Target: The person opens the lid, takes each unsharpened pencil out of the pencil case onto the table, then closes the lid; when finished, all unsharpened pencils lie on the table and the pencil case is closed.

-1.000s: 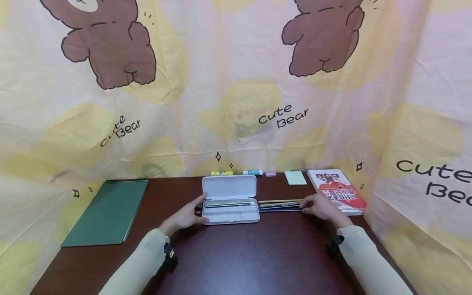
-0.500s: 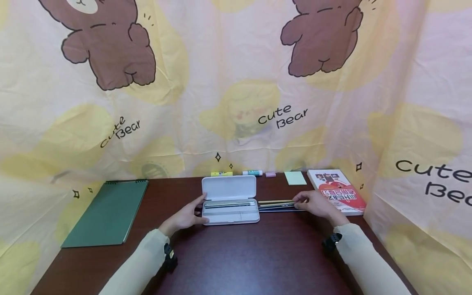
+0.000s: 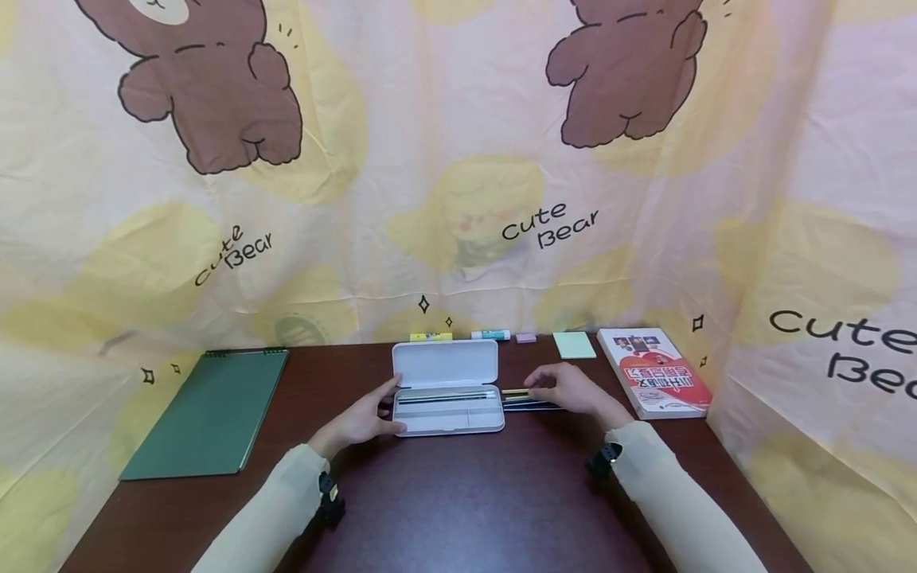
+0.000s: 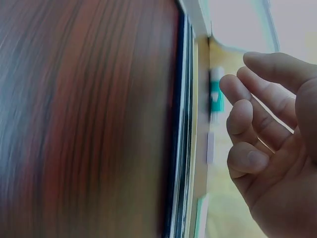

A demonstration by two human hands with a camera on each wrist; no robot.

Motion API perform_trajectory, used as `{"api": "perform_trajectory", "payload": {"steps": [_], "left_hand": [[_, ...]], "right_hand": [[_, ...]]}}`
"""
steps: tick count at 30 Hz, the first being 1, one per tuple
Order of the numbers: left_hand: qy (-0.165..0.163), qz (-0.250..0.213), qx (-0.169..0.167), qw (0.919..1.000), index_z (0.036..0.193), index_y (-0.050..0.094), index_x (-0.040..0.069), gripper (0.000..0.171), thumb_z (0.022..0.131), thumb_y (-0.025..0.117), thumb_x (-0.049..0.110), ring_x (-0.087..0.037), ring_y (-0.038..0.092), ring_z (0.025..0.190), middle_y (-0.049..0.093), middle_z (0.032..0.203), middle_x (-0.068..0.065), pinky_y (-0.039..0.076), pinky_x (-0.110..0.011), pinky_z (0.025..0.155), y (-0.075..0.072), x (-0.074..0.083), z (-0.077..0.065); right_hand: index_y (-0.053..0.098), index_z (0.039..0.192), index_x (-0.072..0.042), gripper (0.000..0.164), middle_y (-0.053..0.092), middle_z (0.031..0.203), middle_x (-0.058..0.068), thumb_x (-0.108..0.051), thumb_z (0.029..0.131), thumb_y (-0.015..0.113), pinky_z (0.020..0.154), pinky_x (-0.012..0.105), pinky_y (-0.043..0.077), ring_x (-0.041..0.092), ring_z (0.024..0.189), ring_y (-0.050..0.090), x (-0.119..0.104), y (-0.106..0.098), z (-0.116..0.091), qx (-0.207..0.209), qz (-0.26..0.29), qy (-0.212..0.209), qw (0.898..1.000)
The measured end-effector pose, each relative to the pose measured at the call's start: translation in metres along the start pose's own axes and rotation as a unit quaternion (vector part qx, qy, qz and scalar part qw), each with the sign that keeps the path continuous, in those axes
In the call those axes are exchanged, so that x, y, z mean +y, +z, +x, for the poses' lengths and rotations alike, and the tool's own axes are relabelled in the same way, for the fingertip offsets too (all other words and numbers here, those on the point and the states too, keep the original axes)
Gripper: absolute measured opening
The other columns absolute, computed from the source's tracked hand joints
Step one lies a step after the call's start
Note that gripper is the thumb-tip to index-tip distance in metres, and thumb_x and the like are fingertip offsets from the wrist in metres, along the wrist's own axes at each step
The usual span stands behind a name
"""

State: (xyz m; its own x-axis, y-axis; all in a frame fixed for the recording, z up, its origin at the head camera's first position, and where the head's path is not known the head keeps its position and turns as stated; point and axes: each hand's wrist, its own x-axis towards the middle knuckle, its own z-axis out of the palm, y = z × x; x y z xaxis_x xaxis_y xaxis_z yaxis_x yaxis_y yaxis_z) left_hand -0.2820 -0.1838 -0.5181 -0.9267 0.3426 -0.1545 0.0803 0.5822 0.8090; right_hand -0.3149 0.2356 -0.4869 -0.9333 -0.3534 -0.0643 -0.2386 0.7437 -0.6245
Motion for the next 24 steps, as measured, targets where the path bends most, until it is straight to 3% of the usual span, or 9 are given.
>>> {"api": "perform_trajectory", "payload": {"steps": [5,16,24], "left_hand": [[0.001,0.003,-0.002,1.0000,0.160,0.020,0.028,0.100,0.083,0.082,0.024,-0.026,0.044,0.136,0.041,0.154,-0.011,0.042,-0.048,0.114,0.000,0.001,0.000],[0.002,0.004,0.001,1.0000,0.160,0.021,0.027,0.100,0.083,0.083,0.024,-0.026,0.045,0.135,0.043,0.153,-0.012,0.042,-0.048,0.113,-0.001,-0.002,0.001],[0.022,-0.013,-0.016,0.9996,0.161,0.019,0.020,0.100,0.084,0.082,0.021,-0.031,0.044,0.137,0.041,0.153,-0.017,0.041,-0.050,0.114,-0.002,-0.003,0.001]], "right_hand": [[0.076,0.107,-0.021,0.017,0.074,0.103,-0.008,-0.027,0.091,0.073,0.094,0.043,0.052,0.015,0.096,0.061,-0.019,0.013,0.010,-0.011,0.004,-0.014,1.000],[0.077,0.106,-0.014,0.015,0.075,0.101,-0.006,-0.019,0.092,0.072,0.087,0.037,0.053,0.013,0.090,0.061,-0.043,0.040,0.027,-0.047,0.001,-0.078,0.996],[0.077,0.104,-0.017,0.014,0.073,0.095,-0.009,-0.022,0.092,0.072,0.083,0.034,0.052,0.013,0.086,0.059,-0.053,0.049,0.032,-0.092,-0.018,-0.064,0.994]]}}
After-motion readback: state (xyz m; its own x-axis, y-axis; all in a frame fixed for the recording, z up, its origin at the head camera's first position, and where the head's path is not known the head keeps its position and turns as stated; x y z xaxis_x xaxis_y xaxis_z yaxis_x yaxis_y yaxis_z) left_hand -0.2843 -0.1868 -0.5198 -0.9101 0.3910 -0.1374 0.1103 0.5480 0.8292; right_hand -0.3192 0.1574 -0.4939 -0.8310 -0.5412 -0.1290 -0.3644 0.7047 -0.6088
